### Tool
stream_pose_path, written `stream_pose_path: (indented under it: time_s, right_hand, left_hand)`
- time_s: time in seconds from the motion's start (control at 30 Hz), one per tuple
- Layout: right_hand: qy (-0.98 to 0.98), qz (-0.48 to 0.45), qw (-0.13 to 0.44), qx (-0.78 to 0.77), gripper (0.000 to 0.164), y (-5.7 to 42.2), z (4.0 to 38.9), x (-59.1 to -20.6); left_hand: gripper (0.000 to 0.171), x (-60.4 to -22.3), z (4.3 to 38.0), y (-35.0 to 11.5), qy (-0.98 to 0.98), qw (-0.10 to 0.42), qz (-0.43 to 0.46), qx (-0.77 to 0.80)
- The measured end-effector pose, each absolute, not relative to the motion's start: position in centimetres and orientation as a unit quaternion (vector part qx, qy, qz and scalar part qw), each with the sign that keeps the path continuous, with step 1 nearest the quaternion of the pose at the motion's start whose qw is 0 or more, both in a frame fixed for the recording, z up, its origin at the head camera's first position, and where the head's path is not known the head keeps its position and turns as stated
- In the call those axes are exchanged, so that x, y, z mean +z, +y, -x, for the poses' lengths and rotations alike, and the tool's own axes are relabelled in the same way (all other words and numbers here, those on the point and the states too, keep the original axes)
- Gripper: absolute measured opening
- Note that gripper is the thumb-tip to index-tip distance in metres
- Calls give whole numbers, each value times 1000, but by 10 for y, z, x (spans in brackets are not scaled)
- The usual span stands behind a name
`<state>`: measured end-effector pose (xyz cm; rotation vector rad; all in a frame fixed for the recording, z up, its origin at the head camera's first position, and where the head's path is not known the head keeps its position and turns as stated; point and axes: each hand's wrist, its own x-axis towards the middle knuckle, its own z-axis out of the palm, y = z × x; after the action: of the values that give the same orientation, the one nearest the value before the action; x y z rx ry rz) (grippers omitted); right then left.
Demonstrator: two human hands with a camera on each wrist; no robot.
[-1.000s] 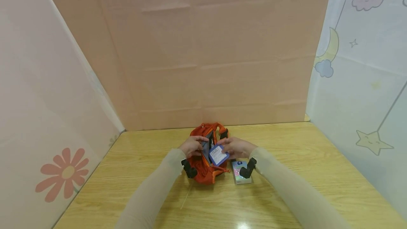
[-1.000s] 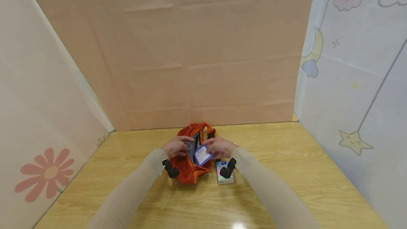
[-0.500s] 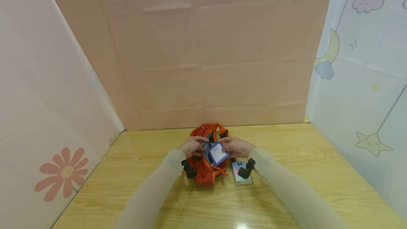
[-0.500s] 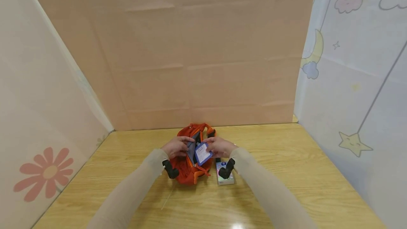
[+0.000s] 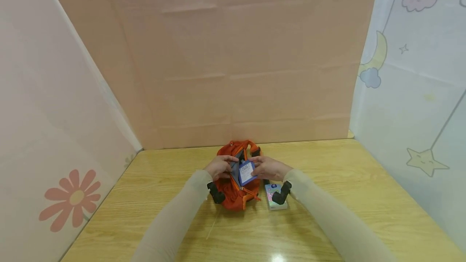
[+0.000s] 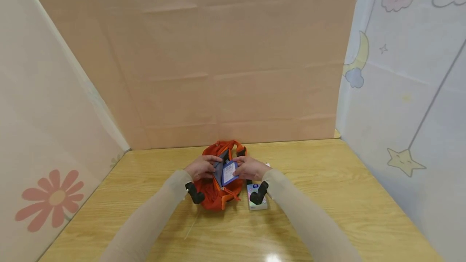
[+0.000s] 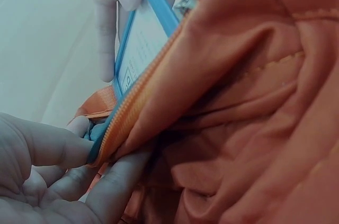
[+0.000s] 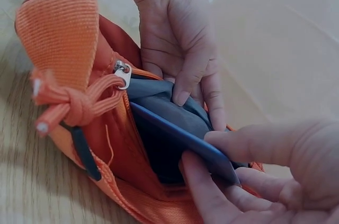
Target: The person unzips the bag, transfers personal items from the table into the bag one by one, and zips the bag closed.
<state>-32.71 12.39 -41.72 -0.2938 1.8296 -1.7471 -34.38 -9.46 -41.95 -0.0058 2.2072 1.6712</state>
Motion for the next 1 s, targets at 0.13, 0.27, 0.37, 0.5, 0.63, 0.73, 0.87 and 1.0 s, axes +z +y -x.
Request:
stream_pose_path:
  time_s: [0.13,0.27,0.37,0.5,0.63,0.73,0.87,1.0]
  right_hand:
    - [693,109,290,-651,71,124,327,-417]
    - [701,93,288,-646,71,124,327,-418]
    - [712,77,283,-638,72,124,327,-419]
    - [719,71,274,-634,71,123,328,-422]
    - [717,71,266,-640,70,120,327,-422]
    - [712,64,265,-647,69,119,325,-422]
    - [702,58,268,-657,70,119,324,-421]
    - [702,63,265,-658,71,120,323,-420]
  left_hand:
    - [42,-419,344,-95,782,187,5,595]
    - [42,-418,344,-95,782,187,6,595]
    - [42,-417,344,-95,782,186,5,594]
    - [41,-417,344,-95,784,187,3,592]
    - [42,-417,344,-95,781,190,-4,595]
    - [42,-417,343,-95,781,190,-8,595]
    - [42,-418,343,-95,782,187,-6,594]
    - [42,-419,344,-95,782,184,-3,595]
